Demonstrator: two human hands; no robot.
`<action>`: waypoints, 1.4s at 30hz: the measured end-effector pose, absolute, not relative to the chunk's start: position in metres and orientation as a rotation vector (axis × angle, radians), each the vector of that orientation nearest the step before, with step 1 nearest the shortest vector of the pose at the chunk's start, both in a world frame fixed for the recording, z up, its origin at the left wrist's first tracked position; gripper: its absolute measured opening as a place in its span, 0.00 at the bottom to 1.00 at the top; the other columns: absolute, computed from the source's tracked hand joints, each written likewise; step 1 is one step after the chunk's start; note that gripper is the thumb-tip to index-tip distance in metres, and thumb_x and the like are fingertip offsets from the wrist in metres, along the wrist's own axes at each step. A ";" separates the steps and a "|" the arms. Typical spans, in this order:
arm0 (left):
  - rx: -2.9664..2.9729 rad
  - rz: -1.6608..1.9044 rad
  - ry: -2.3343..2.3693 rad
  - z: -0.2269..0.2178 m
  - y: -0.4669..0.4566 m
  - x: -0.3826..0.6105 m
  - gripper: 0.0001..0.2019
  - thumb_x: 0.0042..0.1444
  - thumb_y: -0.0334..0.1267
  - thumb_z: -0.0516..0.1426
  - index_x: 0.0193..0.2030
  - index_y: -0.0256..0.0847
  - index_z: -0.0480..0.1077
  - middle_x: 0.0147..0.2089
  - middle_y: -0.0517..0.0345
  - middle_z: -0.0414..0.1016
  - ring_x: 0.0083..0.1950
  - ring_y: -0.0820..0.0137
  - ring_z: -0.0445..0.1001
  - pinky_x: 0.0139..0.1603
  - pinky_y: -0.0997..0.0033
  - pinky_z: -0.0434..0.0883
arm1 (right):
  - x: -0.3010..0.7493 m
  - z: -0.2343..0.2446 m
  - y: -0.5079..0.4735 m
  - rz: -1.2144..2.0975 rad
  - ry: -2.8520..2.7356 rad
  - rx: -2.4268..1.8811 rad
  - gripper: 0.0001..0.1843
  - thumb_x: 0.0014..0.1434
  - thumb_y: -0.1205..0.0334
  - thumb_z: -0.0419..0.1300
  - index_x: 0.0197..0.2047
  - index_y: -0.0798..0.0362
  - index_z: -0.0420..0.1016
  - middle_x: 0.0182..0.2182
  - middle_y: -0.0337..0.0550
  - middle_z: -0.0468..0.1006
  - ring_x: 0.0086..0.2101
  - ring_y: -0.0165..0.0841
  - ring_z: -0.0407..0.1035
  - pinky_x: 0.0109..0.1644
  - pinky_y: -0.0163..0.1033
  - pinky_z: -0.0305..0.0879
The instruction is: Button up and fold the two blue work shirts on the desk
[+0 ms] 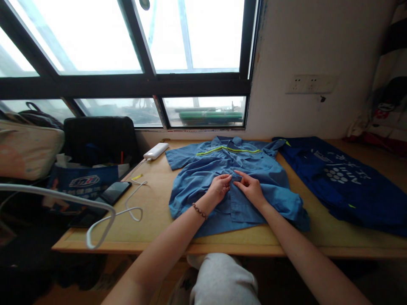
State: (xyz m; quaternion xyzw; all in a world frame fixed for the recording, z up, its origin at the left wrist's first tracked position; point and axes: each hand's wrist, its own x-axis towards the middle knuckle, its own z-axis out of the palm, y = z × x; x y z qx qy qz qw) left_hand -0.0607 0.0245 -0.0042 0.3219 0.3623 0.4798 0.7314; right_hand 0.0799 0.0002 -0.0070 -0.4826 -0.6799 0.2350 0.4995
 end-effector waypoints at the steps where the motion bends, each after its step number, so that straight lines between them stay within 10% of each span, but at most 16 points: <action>1: 0.711 1.056 0.786 -0.004 0.024 -0.060 0.10 0.40 0.31 0.62 0.30 0.34 0.68 0.24 0.58 0.69 0.22 0.77 0.67 0.23 0.78 0.65 | 0.080 -0.008 0.001 0.573 -1.646 -1.163 0.23 0.49 0.55 0.57 0.49 0.51 0.69 0.17 0.32 0.60 0.19 0.25 0.53 0.25 0.31 0.53; 17: 0.689 1.168 0.853 -0.001 0.023 -0.055 0.12 0.38 0.27 0.61 0.32 0.37 0.66 0.25 0.61 0.68 0.24 0.77 0.67 0.27 0.77 0.65 | 0.079 -0.010 0.001 0.569 -1.694 -1.130 0.25 0.53 0.57 0.53 0.55 0.51 0.63 0.19 0.33 0.62 0.20 0.27 0.55 0.25 0.31 0.54; 28: 0.763 1.265 0.849 -0.014 0.045 -0.070 0.14 0.33 0.26 0.63 0.30 0.34 0.66 0.26 0.60 0.70 0.28 0.77 0.70 0.35 0.76 0.67 | 0.077 0.003 -0.014 0.314 -1.997 -1.160 0.09 0.52 0.56 0.56 0.33 0.52 0.70 0.20 0.36 0.66 0.22 0.28 0.58 0.28 0.33 0.54; 42: 1.242 1.140 0.736 -0.031 0.065 -0.076 0.29 0.24 0.15 0.59 0.39 0.35 0.63 0.41 0.52 0.71 0.47 0.63 0.68 0.52 0.59 0.60 | 0.073 0.000 -0.018 0.259 -2.445 -1.143 0.18 0.41 0.46 0.63 0.25 0.53 0.67 0.26 0.39 0.69 0.30 0.31 0.61 0.32 0.34 0.53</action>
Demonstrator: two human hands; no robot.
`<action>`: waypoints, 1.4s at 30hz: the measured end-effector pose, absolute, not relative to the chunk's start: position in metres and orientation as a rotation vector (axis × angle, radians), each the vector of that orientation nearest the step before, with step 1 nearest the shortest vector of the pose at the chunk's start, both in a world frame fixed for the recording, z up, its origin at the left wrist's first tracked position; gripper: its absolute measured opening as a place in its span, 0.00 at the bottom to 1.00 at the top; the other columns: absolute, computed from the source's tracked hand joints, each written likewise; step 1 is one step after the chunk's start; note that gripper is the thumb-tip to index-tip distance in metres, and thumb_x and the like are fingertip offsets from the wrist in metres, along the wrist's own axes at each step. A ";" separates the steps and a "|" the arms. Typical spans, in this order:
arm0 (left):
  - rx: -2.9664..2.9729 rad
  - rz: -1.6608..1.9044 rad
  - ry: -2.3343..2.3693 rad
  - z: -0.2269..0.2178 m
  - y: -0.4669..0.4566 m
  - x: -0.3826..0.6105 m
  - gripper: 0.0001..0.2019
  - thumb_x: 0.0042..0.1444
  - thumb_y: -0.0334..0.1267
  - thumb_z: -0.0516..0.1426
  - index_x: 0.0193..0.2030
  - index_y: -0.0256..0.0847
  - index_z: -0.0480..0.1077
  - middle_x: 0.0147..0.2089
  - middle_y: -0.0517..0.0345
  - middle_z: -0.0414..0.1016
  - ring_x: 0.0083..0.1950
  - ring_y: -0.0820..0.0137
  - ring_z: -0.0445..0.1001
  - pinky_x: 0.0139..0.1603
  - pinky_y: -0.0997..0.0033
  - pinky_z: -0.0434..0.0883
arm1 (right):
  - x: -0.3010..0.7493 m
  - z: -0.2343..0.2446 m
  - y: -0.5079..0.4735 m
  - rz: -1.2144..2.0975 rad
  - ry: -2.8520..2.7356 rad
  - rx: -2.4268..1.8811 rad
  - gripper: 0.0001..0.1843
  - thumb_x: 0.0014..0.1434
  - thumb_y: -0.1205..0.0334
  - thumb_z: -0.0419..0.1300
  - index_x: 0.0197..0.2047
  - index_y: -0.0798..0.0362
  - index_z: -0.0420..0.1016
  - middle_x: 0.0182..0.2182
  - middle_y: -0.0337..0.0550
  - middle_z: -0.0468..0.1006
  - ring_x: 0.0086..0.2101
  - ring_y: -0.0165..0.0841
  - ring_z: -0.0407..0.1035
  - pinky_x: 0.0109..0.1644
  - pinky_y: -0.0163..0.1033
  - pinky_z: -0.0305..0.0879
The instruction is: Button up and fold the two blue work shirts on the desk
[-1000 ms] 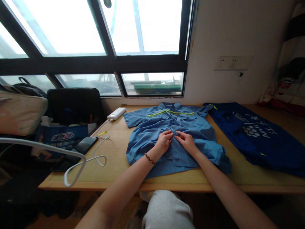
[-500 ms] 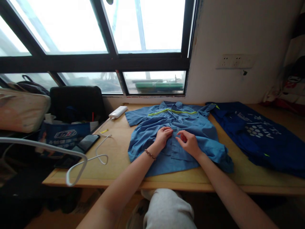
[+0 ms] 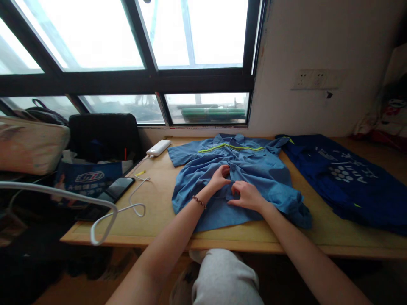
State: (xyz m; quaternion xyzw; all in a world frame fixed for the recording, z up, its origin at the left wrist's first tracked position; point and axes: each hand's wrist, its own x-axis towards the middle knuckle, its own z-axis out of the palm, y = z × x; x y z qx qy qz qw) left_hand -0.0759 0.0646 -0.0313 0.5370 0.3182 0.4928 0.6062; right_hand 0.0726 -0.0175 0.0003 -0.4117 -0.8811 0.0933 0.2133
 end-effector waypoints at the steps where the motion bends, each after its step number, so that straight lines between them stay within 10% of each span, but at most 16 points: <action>1: 1.289 1.146 0.743 -0.033 0.066 -0.075 0.30 0.24 0.15 0.59 0.40 0.34 0.63 0.42 0.50 0.70 0.49 0.63 0.67 0.54 0.58 0.59 | 0.073 0.000 -0.018 0.244 -2.405 -1.190 0.16 0.42 0.50 0.63 0.26 0.53 0.67 0.26 0.39 0.69 0.30 0.31 0.61 0.32 0.34 0.53; 6: 1.508 1.159 0.791 -0.036 0.065 -0.073 0.32 0.27 0.21 0.62 0.45 0.33 0.61 0.48 0.45 0.65 0.52 0.60 0.64 0.55 0.58 0.58 | 0.073 -0.004 -0.014 0.368 -2.144 -1.294 0.05 0.43 0.67 0.55 0.27 0.53 0.70 0.22 0.38 0.69 0.26 0.29 0.61 0.30 0.34 0.52; 14: 1.636 1.149 0.914 -0.031 0.056 -0.070 0.30 0.36 0.29 0.62 0.49 0.34 0.59 0.49 0.46 0.66 0.51 0.62 0.65 0.54 0.60 0.60 | 0.088 -0.006 0.003 1.484 -1.450 -1.137 0.09 0.41 0.65 0.55 0.24 0.58 0.75 0.10 0.32 0.59 0.13 0.20 0.45 0.17 0.30 0.40; 17: 1.690 1.135 0.954 -0.031 0.056 -0.071 0.28 0.39 0.33 0.62 0.49 0.35 0.59 0.48 0.46 0.66 0.49 0.64 0.66 0.51 0.63 0.62 | 0.090 0.004 -0.002 1.699 -1.314 -0.950 0.09 0.40 0.65 0.59 0.29 0.57 0.74 0.15 0.34 0.67 0.15 0.22 0.55 0.18 0.29 0.50; 28: 2.156 0.691 1.126 0.000 0.025 -0.071 0.13 0.41 0.44 0.59 0.31 0.38 0.70 0.26 0.62 0.69 0.27 0.75 0.66 0.28 0.77 0.61 | 0.103 0.007 0.008 1.378 -0.829 -0.946 0.13 0.33 0.63 0.67 0.27 0.54 0.74 0.22 0.37 0.75 0.24 0.33 0.70 0.32 0.37 0.65; 42: 1.789 0.375 1.144 0.004 0.020 -0.068 0.09 0.38 0.39 0.61 0.21 0.34 0.68 0.19 0.59 0.70 0.22 0.73 0.70 0.24 0.76 0.65 | 0.101 0.005 0.009 1.556 -0.973 -0.936 0.14 0.38 0.64 0.62 0.32 0.55 0.77 0.27 0.42 0.78 0.28 0.34 0.70 0.34 0.36 0.65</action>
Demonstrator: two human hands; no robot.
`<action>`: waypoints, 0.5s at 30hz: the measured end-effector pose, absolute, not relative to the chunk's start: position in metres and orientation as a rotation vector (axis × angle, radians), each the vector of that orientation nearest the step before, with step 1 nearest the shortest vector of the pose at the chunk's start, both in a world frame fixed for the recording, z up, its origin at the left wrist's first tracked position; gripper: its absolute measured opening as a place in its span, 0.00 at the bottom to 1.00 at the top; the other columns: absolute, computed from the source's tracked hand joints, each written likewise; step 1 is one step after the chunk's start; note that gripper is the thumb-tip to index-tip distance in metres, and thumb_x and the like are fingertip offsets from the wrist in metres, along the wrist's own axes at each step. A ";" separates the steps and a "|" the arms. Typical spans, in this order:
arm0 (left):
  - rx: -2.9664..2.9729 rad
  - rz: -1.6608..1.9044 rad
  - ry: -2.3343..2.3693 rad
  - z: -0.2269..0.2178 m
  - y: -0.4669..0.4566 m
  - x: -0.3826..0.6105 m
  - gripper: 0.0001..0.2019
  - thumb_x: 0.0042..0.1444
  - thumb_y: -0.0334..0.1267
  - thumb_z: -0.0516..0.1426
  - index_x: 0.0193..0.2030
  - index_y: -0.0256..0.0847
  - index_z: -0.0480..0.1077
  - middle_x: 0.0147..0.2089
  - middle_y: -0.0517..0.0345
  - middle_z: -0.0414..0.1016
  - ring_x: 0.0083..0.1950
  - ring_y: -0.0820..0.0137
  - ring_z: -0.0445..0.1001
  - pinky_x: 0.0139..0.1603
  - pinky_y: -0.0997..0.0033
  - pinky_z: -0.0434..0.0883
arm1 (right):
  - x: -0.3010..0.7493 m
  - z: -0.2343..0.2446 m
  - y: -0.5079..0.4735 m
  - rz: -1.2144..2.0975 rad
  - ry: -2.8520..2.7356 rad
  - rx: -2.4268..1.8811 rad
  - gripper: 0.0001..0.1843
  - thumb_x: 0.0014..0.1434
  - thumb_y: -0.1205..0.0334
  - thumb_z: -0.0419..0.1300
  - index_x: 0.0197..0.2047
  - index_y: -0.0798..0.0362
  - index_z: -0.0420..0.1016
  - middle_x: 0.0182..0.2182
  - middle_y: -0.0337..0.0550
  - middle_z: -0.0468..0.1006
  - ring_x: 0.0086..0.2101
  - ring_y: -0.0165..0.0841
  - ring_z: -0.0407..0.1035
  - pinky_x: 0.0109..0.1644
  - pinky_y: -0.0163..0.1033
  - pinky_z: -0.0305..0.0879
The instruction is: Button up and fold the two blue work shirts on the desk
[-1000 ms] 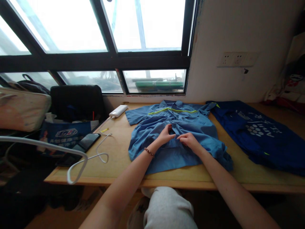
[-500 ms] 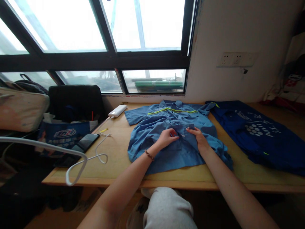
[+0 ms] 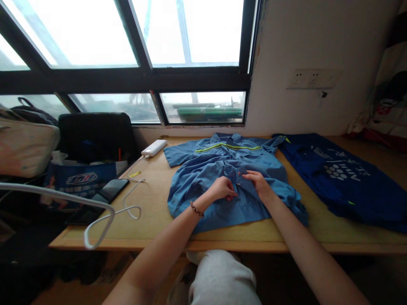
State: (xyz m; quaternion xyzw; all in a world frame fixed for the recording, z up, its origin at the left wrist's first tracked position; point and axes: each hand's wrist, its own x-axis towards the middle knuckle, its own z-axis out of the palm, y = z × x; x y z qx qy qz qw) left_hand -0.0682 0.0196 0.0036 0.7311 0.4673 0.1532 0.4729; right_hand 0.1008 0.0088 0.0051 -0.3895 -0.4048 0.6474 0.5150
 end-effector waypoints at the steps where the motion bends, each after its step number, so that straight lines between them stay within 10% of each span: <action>1: 1.663 0.374 1.141 0.003 0.019 -0.067 0.10 0.40 0.39 0.61 0.21 0.34 0.67 0.19 0.57 0.71 0.22 0.72 0.70 0.23 0.76 0.66 | 0.101 0.005 0.009 1.567 -0.994 -0.946 0.14 0.38 0.64 0.62 0.33 0.56 0.77 0.27 0.42 0.78 0.27 0.34 0.70 0.33 0.36 0.65; 15: 0.996 0.770 1.012 0.014 0.016 -0.066 0.06 0.41 0.28 0.61 0.26 0.31 0.66 0.23 0.46 0.74 0.29 0.64 0.75 0.32 0.68 0.73 | 0.091 -0.008 0.009 1.513 -1.130 -1.029 0.11 0.38 0.63 0.62 0.29 0.56 0.77 0.24 0.42 0.77 0.25 0.33 0.69 0.33 0.37 0.64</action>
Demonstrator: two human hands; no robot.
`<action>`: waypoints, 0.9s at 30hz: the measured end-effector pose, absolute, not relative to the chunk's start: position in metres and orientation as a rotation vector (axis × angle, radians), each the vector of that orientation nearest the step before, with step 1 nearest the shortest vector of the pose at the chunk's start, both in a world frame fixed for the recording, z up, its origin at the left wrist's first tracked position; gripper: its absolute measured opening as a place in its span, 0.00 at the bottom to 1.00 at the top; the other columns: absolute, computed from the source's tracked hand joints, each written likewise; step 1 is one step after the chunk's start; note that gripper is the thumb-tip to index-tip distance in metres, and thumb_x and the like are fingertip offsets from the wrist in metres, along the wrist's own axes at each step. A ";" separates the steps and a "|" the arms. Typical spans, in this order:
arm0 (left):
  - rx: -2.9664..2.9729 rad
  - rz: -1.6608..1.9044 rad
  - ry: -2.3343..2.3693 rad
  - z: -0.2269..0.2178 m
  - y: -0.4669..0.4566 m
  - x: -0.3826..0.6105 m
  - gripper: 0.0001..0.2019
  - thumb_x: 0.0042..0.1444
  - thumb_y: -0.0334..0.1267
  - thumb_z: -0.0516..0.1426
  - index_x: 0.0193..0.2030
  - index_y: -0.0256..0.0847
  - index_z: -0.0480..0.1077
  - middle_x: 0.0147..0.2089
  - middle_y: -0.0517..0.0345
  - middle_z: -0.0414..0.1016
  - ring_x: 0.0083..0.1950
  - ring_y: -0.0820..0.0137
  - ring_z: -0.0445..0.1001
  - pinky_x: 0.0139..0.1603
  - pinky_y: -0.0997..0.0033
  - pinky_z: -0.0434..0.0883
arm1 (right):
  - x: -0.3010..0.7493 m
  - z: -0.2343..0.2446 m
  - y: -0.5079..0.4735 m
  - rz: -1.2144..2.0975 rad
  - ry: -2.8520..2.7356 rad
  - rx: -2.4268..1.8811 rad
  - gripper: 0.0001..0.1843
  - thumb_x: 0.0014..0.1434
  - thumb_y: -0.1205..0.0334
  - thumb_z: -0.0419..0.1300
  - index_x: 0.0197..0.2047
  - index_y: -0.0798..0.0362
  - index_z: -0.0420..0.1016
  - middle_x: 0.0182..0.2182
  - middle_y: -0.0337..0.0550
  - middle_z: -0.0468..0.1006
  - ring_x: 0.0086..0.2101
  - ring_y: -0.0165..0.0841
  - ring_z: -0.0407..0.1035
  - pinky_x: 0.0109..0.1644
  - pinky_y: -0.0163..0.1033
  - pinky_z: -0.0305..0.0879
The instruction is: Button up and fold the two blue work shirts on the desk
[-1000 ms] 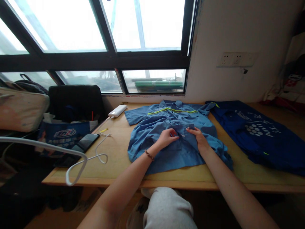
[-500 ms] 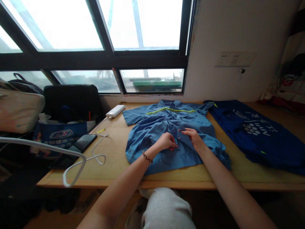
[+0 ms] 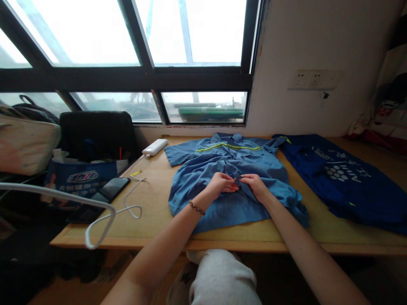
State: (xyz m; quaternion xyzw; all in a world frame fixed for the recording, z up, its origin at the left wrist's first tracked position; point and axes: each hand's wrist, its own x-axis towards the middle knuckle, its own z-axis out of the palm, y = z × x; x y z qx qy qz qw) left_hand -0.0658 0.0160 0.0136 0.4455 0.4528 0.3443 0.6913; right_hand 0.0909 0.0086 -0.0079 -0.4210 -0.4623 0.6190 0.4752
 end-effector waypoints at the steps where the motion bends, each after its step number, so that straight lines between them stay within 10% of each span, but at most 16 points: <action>1: 0.986 0.782 1.009 0.014 0.016 -0.066 0.06 0.41 0.28 0.61 0.26 0.31 0.66 0.24 0.45 0.74 0.29 0.64 0.75 0.33 0.68 0.73 | 0.091 -0.008 0.009 1.508 -1.120 -1.035 0.11 0.38 0.63 0.62 0.29 0.56 0.77 0.24 0.42 0.77 0.24 0.33 0.69 0.32 0.37 0.64; 19: 1.033 0.918 1.043 0.014 0.018 -0.062 0.18 0.42 0.49 0.60 0.27 0.33 0.65 0.22 0.54 0.71 0.25 0.69 0.74 0.27 0.72 0.72 | 0.089 -0.011 0.009 0.991 -1.470 -1.101 0.11 0.41 0.57 0.62 0.29 0.54 0.76 0.23 0.40 0.75 0.23 0.30 0.64 0.27 0.34 0.58; 27: 1.051 0.997 1.024 0.003 0.020 -0.062 0.15 0.37 0.38 0.65 0.26 0.32 0.65 0.23 0.58 0.68 0.23 0.76 0.70 0.26 0.75 0.71 | 0.081 -0.009 0.000 0.572 -1.757 -1.196 0.05 0.45 0.62 0.60 0.29 0.52 0.72 0.16 0.33 0.66 0.19 0.27 0.59 0.25 0.33 0.53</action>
